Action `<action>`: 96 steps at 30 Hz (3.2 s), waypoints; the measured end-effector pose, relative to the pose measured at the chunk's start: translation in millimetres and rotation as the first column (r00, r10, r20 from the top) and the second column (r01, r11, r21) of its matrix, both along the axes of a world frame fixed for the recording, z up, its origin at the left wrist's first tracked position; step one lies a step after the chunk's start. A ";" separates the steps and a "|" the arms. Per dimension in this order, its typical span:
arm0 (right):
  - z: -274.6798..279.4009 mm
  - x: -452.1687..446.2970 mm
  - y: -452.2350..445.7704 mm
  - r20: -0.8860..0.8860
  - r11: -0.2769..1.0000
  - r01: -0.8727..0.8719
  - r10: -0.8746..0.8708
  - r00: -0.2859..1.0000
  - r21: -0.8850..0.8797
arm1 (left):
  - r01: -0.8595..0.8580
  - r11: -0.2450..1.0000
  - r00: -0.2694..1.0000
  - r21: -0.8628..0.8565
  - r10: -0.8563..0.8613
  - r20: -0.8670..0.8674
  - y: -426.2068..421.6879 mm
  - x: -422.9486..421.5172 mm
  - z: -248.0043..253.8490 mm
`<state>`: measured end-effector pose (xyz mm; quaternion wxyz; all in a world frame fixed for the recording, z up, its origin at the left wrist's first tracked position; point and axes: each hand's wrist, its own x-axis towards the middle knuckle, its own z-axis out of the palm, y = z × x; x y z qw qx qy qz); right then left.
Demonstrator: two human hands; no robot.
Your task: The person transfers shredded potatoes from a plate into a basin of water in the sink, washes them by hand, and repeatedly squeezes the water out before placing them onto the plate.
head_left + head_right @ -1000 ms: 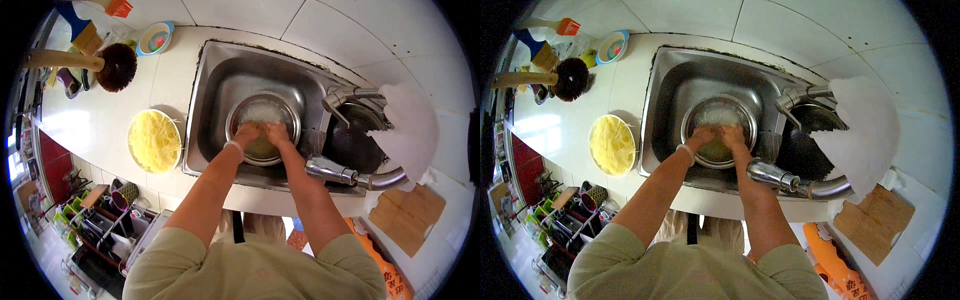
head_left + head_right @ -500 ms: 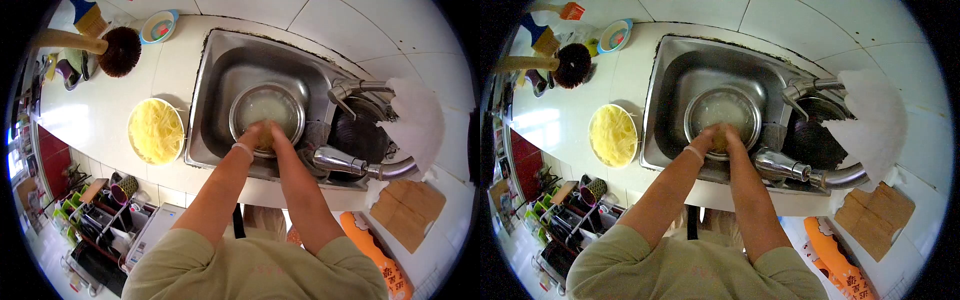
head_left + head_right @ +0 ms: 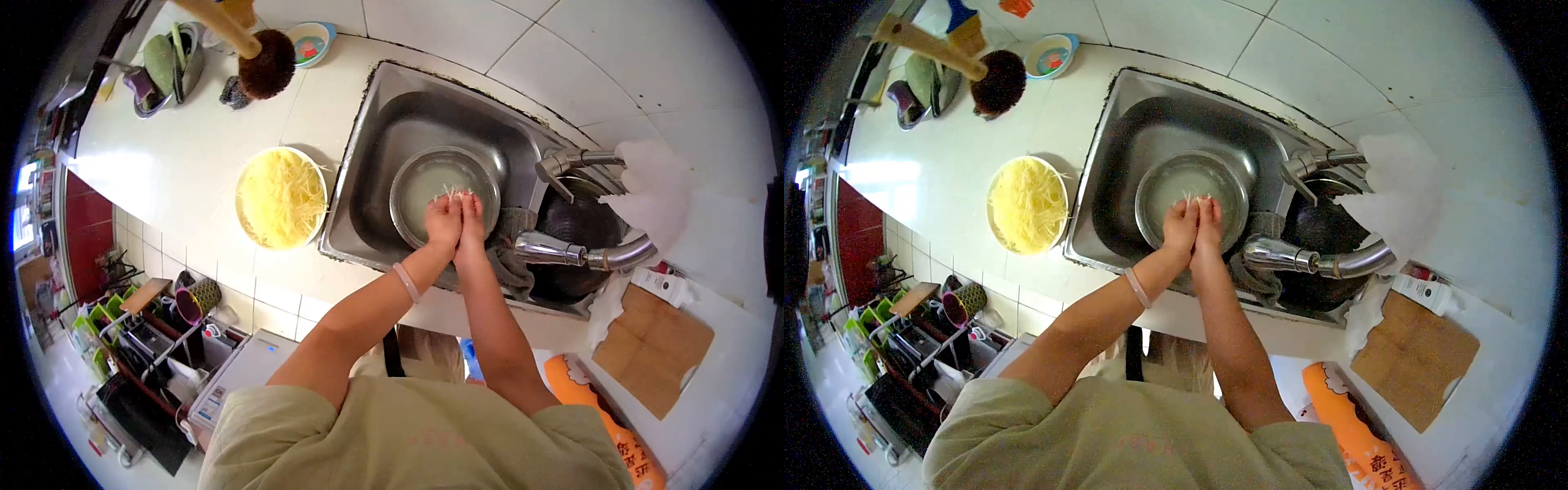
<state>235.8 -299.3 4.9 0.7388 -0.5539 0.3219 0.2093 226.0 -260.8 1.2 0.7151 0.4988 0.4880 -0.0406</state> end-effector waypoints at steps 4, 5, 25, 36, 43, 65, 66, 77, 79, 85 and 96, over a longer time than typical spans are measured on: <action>33.9 0.8 4.2 0.134 0.999 -0.016 0.010 0.991 0.040 | -0.064 0.994 0.964 0.084 0.040 0.262 -3.8 0.2 3.9; 33.0 0.8 2.2 0.134 0.999 -0.032 0.026 0.991 0.042 | -0.023 0.985 0.963 0.172 -0.025 0.270 -3.2 -1.1 5.4; 134.4 -57.7 198.4 0.376 0.770 -0.532 0.404 0.834 0.353 | -0.368 0.793 0.873 0.486 0.114 0.475 198.7 -91.0 140.7; 38.6 -68.8 255.7 0.489 0.506 -0.260 0.862 0.132 -0.822 | 0.033 0.371 0.995 0.928 -0.097 0.003 273.0 -125.0 52.4; 32.3 -69.8 259.9 0.323 0.337 -0.302 0.941 0.096 -0.892 | 0.185 0.325 0.983 0.928 -0.048 -0.179 277.5 -127.7 40.4; 4.5 -13.6 76.4 0.466 0.785 -0.351 0.596 0.654 -0.510 | -0.092 0.289 0.809 0.953 -0.536 0.241 153.8 -72.7 89.0; -11.1 -3.2 43.5 0.275 0.566 -0.374 0.753 0.598 -0.735 | 0.006 0.409 0.809 0.912 -0.539 0.236 137.4 -61.2 62.5; -128.9 69.5 -37.7 -0.215 -0.086 -0.374 0.923 0.320 -0.923 | 0.708 -0.159 0.340 0.688 -0.778 -0.529 57.1 37.2 -150.2; -142.7 77.7 -31.8 -0.272 -0.146 -0.414 0.925 0.265 -0.899 | 0.739 -0.166 0.302 0.652 -0.784 -0.542 55.9 50.0 -148.3; -158.0 60.8 -39.5 -0.200 -0.056 -0.400 0.923 0.328 -0.915 | 0.857 -0.027 0.247 0.515 -0.855 -0.457 56.5 49.8 -175.2; -186.9 5.2 -51.3 -0.400 -0.189 -0.588 0.881 0.252 -0.787 | 0.959 -0.095 0.069 0.265 -0.833 -0.550 46.3 8.5 -175.8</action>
